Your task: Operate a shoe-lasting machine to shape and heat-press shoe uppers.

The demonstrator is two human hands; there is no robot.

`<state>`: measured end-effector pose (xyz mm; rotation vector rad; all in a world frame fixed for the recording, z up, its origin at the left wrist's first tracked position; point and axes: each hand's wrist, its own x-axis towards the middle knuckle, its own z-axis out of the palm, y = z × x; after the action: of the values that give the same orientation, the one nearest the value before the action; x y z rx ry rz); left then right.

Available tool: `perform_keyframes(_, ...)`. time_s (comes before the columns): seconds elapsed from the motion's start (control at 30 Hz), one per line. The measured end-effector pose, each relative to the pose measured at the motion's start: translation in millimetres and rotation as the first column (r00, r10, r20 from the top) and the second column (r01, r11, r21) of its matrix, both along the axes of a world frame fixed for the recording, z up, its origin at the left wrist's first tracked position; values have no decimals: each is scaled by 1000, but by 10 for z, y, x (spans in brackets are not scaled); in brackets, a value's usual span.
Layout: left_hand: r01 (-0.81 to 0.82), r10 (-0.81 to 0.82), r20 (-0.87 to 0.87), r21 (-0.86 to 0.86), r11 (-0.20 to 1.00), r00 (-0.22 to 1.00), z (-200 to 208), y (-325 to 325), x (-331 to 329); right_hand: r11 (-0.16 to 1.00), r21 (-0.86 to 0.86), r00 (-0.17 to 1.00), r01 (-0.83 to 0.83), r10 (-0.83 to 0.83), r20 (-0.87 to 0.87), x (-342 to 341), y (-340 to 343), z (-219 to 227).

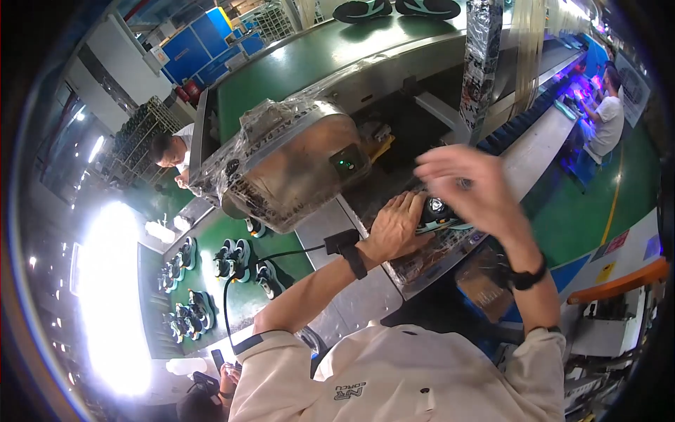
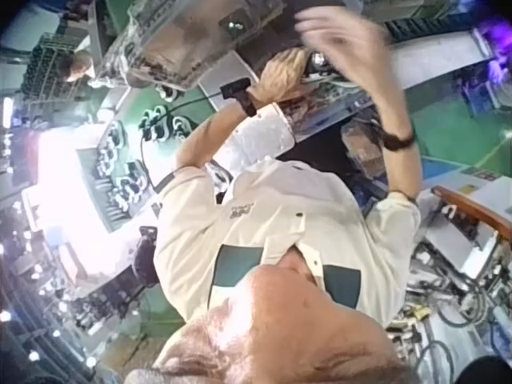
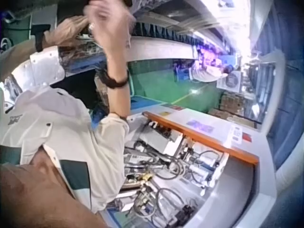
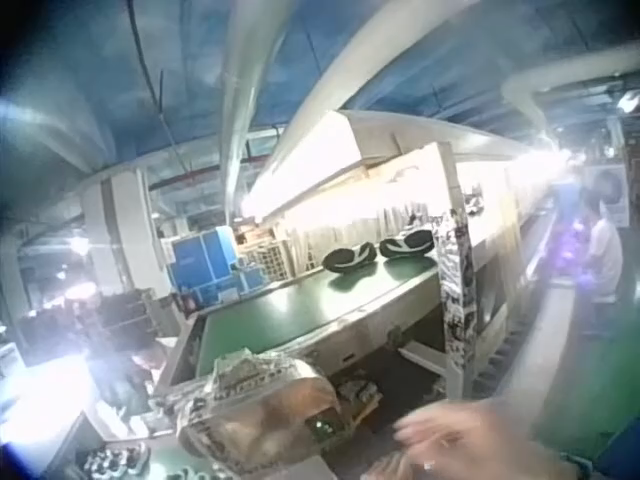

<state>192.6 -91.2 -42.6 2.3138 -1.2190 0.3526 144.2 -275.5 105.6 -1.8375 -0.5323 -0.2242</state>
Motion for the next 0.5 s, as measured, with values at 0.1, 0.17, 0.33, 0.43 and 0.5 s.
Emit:
perform_keyframes(0.1,59,-61,204,15,998,977,-183,52,26,898,-410,986,-160,168,-16,369,803,-262)
perform_keyframes(0.17,67,-62,190,-24,997,980,-121,8,15,756,-563,943,-333,262,-206,619,1124,-595)
perform_keyframes(0.33,29,-14,114,-131,991,993,-6,82,-7,483,-571,735,-664,280,-618,804,1499,-788)
perform_keyframes(0.43,40,-31,51,-198,979,998,72,35,-56,791,-246,792,-561,425,-438,652,1336,-666)
perform_keyframes(0.5,12,-12,2,-227,974,1000,78,101,-7,768,-447,885,-459,440,-154,375,1427,-513)
